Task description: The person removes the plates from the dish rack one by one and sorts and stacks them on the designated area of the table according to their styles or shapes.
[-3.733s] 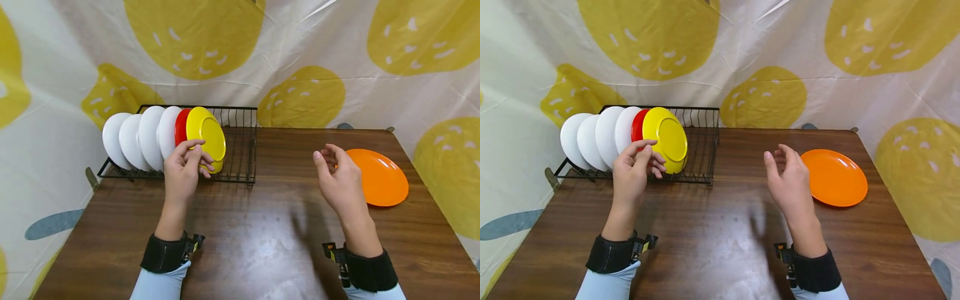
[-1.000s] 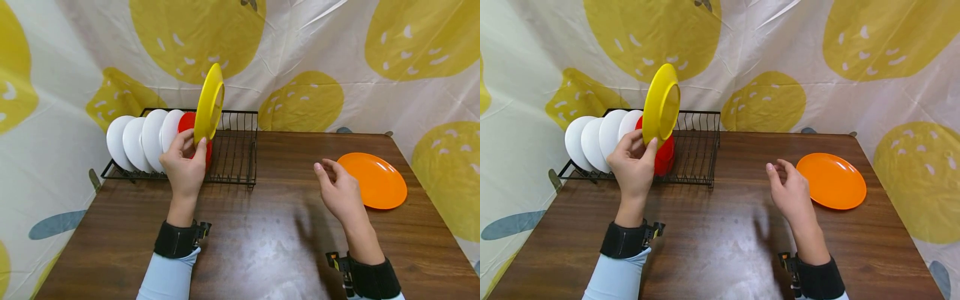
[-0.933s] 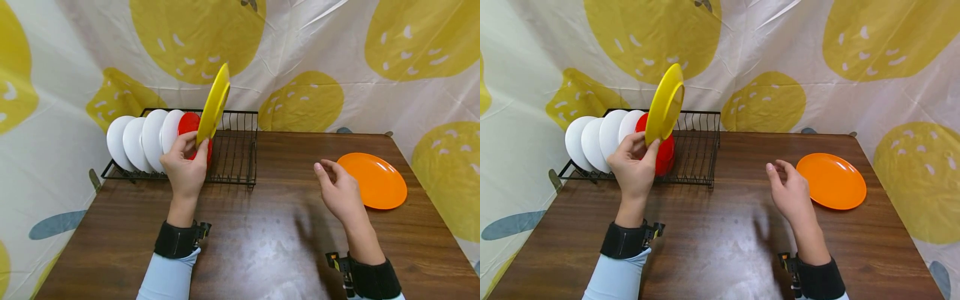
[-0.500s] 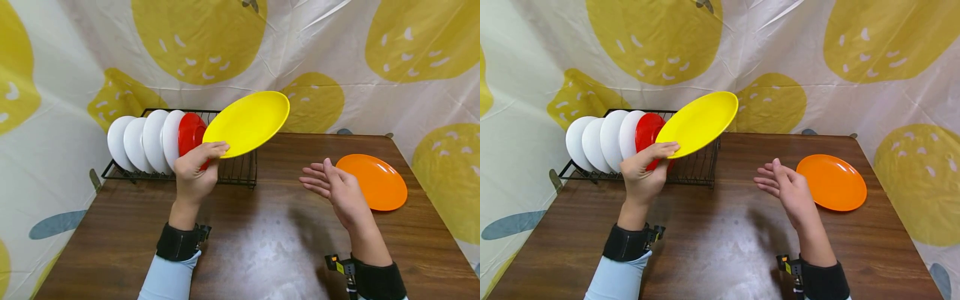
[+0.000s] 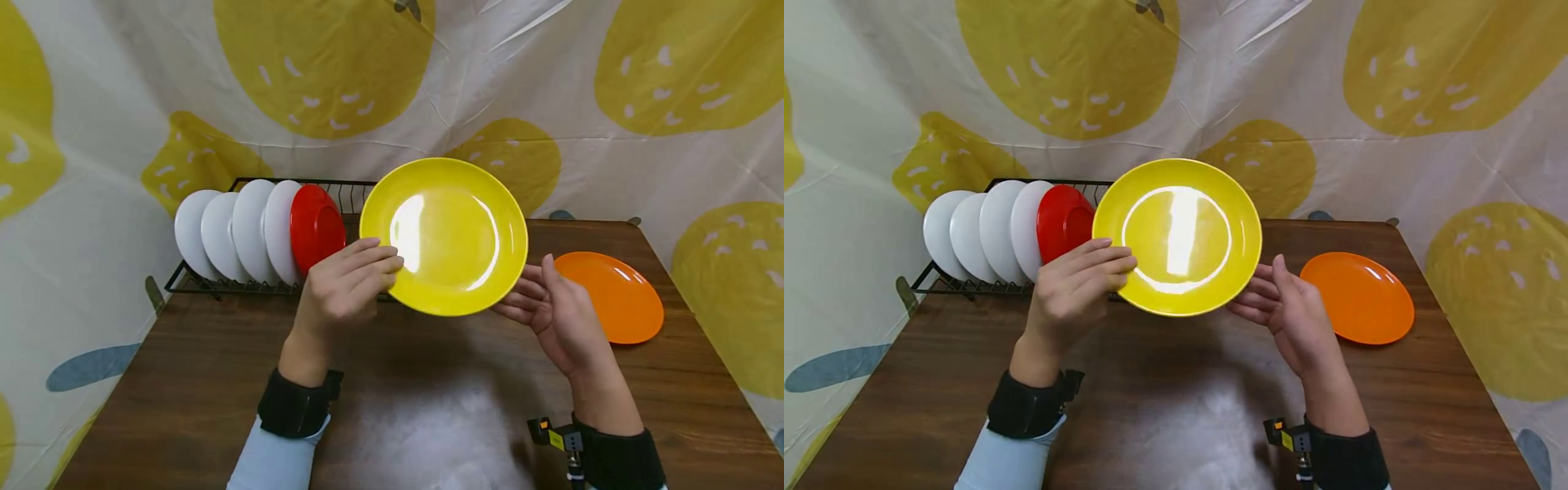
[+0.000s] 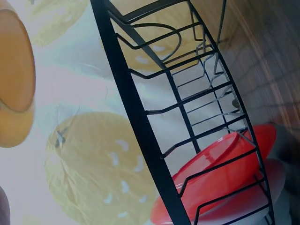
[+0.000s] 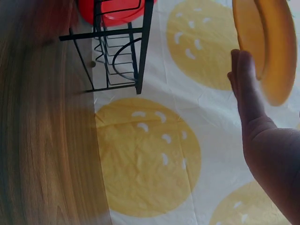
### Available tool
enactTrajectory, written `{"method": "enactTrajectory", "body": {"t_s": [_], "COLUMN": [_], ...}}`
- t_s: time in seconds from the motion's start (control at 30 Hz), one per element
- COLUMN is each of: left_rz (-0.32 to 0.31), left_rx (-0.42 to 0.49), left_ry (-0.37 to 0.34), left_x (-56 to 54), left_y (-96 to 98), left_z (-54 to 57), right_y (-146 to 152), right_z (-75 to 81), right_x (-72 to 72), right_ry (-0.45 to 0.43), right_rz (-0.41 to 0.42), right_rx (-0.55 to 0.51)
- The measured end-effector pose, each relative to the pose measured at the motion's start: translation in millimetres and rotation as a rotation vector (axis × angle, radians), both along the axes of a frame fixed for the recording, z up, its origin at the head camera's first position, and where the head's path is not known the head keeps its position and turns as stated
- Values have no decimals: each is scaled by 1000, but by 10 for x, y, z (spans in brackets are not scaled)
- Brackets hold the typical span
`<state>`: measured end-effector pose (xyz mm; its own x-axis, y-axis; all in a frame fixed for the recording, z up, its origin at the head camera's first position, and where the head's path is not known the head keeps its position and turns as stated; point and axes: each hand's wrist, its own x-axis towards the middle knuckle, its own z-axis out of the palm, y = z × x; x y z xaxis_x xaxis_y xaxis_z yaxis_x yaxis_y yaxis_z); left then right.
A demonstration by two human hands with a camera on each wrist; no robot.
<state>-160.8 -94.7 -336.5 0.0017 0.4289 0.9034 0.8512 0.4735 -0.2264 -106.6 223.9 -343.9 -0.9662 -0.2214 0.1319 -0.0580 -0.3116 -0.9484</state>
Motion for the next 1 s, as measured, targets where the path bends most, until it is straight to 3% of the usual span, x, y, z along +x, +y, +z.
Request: {"method": "enactTrajectory", "body": {"t_s": [0.1, 0.2, 0.47, 0.73, 0.8, 0.87, 0.93, 1.0], "left_rz": [23, 44, 63, 110, 92, 47, -42, -156], "left_rx": [-79, -126, -140, -84, -8, 109, 261, 425], "left_ry": [77, 84, 1, -155, -229, -346, -543, -784], "left_x": [15, 34, 41, 13, -2, -13, -12, -4], "left_y": [12, 19, 36, 46, 50, 49, 43, 31], "left_z": [-20, -49, -85, -110, -122, -127, -132, -135], "right_y": [-19, -41, -64, -114, -124, -125, -124, -120], "right_z": [-1, -8, -32, -36, -45, -49, -53, -59], "right_x": [14, 22, 37, 64, 67, 58, 52, 49], "right_ry": [5, -1, 16, 23, 31, 42, 48, 51], "right_rz": [-43, -105, -180, -247, -267, -286, -304, -317], "right_rx": [-13, -6, 34, -2, -16, -29, -39, -41]}}
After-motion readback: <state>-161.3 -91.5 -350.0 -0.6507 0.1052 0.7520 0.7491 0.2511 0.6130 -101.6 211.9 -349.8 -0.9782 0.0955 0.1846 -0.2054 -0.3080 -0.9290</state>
